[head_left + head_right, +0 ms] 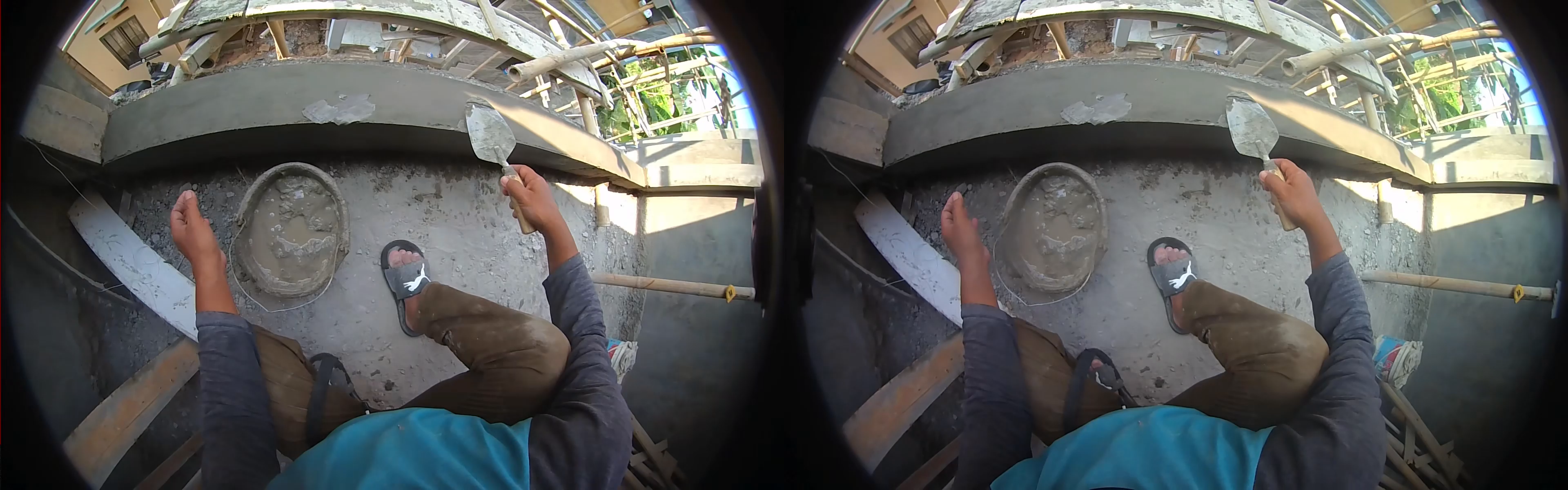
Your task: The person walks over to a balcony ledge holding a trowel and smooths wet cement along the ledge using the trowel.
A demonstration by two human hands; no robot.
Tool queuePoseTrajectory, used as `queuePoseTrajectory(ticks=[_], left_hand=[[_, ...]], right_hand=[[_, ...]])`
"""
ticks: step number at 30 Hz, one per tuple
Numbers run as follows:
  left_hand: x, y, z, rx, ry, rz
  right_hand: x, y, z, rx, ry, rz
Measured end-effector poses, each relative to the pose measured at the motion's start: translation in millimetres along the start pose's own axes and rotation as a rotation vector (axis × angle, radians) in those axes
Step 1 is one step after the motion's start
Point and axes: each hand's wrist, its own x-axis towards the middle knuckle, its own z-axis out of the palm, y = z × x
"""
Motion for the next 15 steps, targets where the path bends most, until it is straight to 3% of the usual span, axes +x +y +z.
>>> queuePoseTrajectory(ticks=[10, 15], left_hand=[[1, 3, -5, 0.013, 0.025, -0.007], [2, 1, -5, 0.013, 0.017, 0.005]], right_hand=[[1, -20, 10, 0.054, -0.265, 0.038], [-6, -17, 1, 0.047, -0.108, 0.076]])
